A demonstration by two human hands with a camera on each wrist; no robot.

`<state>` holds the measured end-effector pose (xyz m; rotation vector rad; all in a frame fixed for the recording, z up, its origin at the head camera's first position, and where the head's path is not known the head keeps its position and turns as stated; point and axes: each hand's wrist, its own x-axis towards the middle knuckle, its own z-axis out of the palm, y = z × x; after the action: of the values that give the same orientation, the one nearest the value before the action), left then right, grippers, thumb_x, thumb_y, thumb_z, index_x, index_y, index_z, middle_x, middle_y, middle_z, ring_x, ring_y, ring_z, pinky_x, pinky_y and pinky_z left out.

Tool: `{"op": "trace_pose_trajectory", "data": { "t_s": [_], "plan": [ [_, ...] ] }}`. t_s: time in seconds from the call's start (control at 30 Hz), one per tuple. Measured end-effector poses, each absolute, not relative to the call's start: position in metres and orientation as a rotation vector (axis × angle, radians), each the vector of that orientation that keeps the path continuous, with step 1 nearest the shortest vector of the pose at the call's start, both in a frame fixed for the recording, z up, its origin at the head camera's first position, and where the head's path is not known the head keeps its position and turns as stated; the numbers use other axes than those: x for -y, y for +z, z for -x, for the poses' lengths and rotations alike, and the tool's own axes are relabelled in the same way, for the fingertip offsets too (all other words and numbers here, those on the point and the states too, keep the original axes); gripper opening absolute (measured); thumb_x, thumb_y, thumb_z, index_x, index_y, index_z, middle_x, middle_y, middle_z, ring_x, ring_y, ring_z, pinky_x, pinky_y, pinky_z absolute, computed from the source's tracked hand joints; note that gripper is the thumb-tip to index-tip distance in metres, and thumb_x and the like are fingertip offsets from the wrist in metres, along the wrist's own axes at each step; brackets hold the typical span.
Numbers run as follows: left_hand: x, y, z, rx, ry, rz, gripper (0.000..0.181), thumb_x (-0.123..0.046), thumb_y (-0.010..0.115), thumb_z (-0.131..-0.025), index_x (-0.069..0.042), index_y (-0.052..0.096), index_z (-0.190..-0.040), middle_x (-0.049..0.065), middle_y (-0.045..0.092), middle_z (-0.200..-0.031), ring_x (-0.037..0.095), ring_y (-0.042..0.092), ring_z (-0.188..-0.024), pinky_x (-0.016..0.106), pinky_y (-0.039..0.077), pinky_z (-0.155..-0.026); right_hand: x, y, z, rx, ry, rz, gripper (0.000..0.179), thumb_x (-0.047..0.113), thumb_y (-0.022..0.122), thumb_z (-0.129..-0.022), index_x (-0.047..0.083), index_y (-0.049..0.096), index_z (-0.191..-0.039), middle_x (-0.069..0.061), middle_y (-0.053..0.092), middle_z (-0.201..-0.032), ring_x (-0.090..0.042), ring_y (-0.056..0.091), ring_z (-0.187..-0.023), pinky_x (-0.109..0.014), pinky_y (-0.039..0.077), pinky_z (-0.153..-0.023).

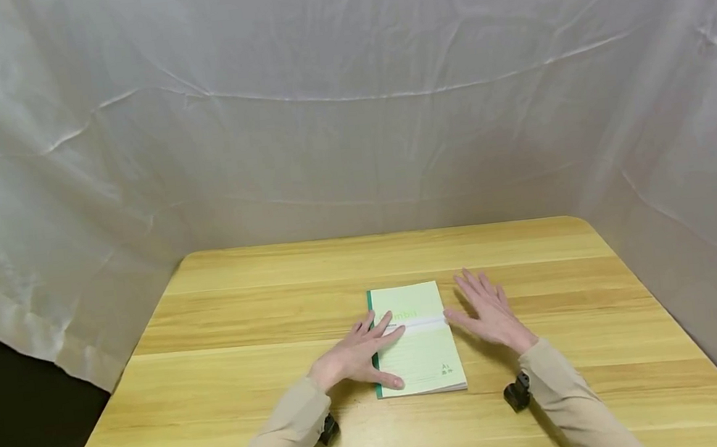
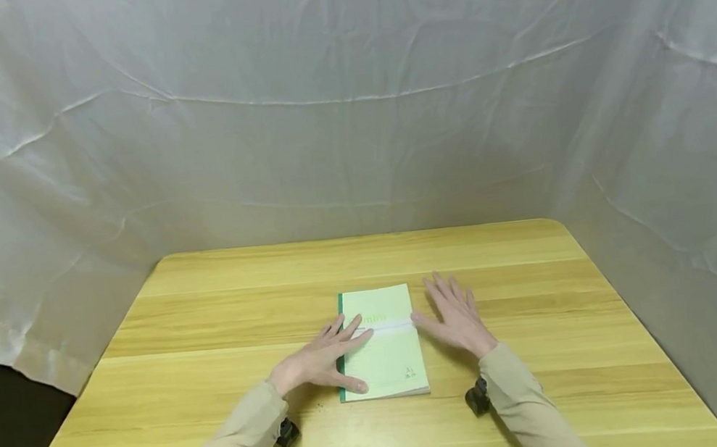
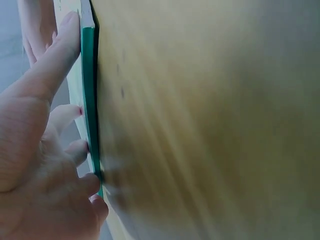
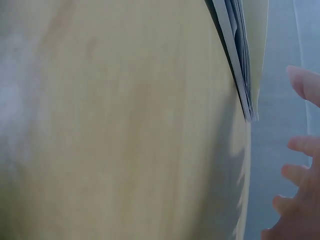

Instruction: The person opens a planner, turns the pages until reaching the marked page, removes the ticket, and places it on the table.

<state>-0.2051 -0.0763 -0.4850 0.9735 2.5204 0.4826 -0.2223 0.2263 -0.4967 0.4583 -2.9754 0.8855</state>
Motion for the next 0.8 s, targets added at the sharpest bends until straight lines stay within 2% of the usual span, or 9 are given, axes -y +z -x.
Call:
{"op": "trace_pose_trajectory", "data": {
  "t_s": [0.23, 0.53, 0.8],
  "plan": [
    [0.068, -0.485, 0.194, -2.532, 0.398, -0.989, 0.097, -0.057, 0.072, -0.086, -0.021, 0.023, -0.161, 0.01, 0.003, -0.172, 0.04, -0.003, -0.158, 0.057, 0.007, -0.129, -0.229, -0.5, 0.226, 2.968, 0.899, -0.516, 0.072, 0.042, 0.057, -0.099, 0.001, 0.035, -0.154, -0.03, 0.017, -0.165, -0.057, 0.006, -0.151, -0.08, -0.001, -0.115],
    [0.057, -0.485, 0.179, -2.56, 0.328, -0.99, 0.099, -0.064, 0.07, -0.084, -0.026, 0.022, -0.161, 0.006, 0.004, -0.172, 0.038, -0.001, -0.159, 0.056, 0.009, -0.129, -0.232, -0.5, 0.232, 2.979, 0.942, -0.579, 0.069, 0.038, 0.061, -0.097, 0.0, 0.041, -0.151, -0.032, 0.023, -0.162, -0.059, 0.01, -0.149, -0.08, 0.001, -0.115],
    [0.053, -0.485, 0.168, -2.578, 0.326, -1.0, 0.098, -0.065, 0.069, -0.084, -0.026, 0.023, -0.161, 0.007, 0.006, -0.172, 0.039, 0.002, -0.159, 0.058, 0.01, -0.129, -0.235, -0.499, 0.238, 2.991, 0.932, -0.621, 0.065, 0.038, 0.062, -0.097, 0.0, 0.046, -0.148, -0.031, 0.028, -0.16, -0.059, 0.014, -0.149, -0.082, 0.005, -0.113]
  ]
}}
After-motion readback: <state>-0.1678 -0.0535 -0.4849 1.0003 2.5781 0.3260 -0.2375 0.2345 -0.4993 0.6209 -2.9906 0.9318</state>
